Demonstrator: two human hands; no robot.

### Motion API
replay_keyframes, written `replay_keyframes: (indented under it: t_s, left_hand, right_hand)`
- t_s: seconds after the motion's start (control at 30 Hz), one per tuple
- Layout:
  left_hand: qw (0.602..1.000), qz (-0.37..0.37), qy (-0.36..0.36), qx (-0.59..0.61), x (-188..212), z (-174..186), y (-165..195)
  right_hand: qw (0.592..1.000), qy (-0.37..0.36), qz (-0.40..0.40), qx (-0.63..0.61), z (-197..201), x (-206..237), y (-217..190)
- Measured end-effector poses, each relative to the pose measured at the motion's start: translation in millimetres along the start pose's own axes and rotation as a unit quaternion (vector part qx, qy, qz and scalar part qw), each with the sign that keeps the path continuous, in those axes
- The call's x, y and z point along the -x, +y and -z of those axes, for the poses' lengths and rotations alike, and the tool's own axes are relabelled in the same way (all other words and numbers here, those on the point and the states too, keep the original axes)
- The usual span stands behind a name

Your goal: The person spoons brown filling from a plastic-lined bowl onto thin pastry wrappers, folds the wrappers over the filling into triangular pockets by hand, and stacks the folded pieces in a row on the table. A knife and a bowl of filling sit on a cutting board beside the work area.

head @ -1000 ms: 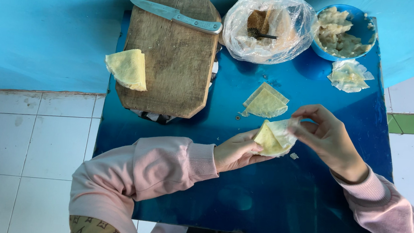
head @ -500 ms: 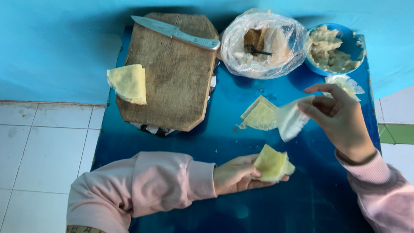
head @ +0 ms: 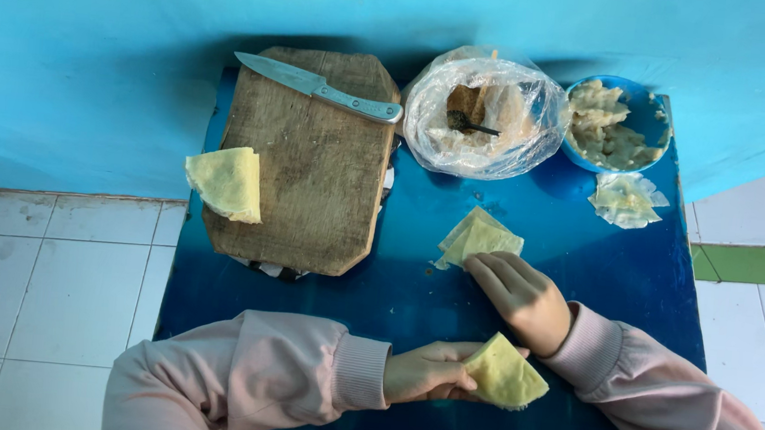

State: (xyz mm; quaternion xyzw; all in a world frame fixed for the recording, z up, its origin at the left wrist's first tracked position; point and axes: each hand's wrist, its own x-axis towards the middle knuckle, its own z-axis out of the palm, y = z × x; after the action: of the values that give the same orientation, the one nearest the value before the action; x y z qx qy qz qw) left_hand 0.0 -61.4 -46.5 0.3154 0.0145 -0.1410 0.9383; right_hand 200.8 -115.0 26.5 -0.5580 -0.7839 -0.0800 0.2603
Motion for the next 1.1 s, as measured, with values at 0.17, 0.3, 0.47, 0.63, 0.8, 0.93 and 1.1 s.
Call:
replay_keyframes:
  t_s: [0.17,0.3,0.47,0.63,0.8,0.93,1.1]
  left_hand:
    - [1.000,0.006,-0.016,-0.006,3.6,-0.6,-1.9]
    - [0.999,0.042,0.005,-0.030,3.8,-0.7,-0.7]
    - [0.996,0.064,-0.005,-0.055,6.9,-2.2,1.8]
    - [0.994,0.080,-0.016,-0.072,8.7,-3.8,3.7]
    - [0.993,0.075,-0.028,-0.083,9.5,-4.3,5.8]
    - [0.993,0.072,-0.035,-0.084,9.8,-6.9,10.3]
    - [0.998,0.033,-0.031,-0.042,13.1,-13.9,24.1]
  right_hand:
    - [1.000,-0.007,0.013,0.019,-2.5,1.4,-6.0]
    - [0.999,-0.017,-0.010,0.026,-9.9,1.7,-11.2]
    - [0.998,-0.029,-0.024,0.044,-16.9,3.1,-15.9]
    - [0.996,-0.041,-0.048,0.057,-21.5,3.7,-20.7]
    - [0.996,-0.034,-0.052,0.066,-21.4,-1.6,-24.6]
    - [0.997,-0.028,-0.047,0.052,-16.0,-6.5,-28.7]
    - [0.993,-0.002,-0.081,-0.084,-8.7,-4.5,-15.2]
